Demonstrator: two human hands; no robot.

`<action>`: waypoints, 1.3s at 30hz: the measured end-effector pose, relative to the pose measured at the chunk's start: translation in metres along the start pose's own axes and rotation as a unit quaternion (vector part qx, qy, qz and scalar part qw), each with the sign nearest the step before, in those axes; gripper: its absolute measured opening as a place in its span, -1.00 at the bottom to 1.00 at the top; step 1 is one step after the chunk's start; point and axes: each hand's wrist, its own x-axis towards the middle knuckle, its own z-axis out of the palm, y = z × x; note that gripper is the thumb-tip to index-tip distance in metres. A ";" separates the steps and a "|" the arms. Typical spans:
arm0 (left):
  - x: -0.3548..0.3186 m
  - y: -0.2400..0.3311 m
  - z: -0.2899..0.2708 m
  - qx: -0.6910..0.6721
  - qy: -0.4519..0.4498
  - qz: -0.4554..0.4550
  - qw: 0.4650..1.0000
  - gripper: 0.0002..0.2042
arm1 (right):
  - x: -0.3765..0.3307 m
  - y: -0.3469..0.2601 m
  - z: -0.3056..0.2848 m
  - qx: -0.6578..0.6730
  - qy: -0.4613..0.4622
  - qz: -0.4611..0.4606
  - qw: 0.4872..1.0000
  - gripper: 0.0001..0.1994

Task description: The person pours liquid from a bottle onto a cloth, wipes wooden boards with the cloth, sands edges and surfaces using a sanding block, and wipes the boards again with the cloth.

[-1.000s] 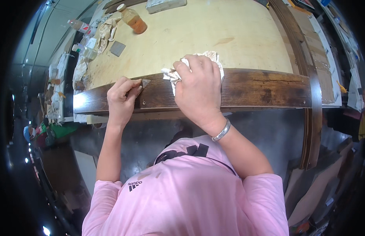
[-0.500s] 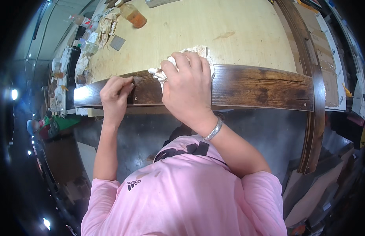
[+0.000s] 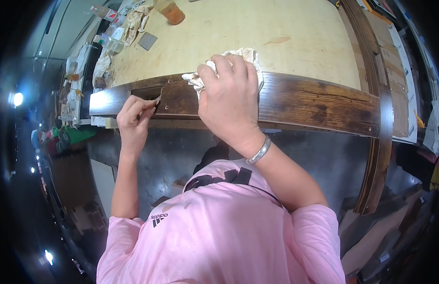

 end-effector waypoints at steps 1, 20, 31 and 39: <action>0.000 -0.002 0.001 -0.005 0.008 -0.001 1.000 -0.85 | 0.000 0.000 0.000 -0.001 -0.001 -0.002 1.000 -0.67; -0.009 0.002 0.007 -0.052 -0.013 -0.047 0.997 -0.88 | -0.002 0.003 0.004 -0.001 0.012 -0.011 1.000 -0.71; -0.005 0.001 0.015 -0.027 0.034 -0.024 0.999 -0.88 | -0.001 0.002 -0.001 0.004 0.004 -0.006 1.000 -0.66; 0.007 -0.021 0.012 -0.129 0.069 -0.121 0.982 -0.95 | -0.002 -0.002 0.005 -0.002 -0.017 -0.008 1.000 -0.72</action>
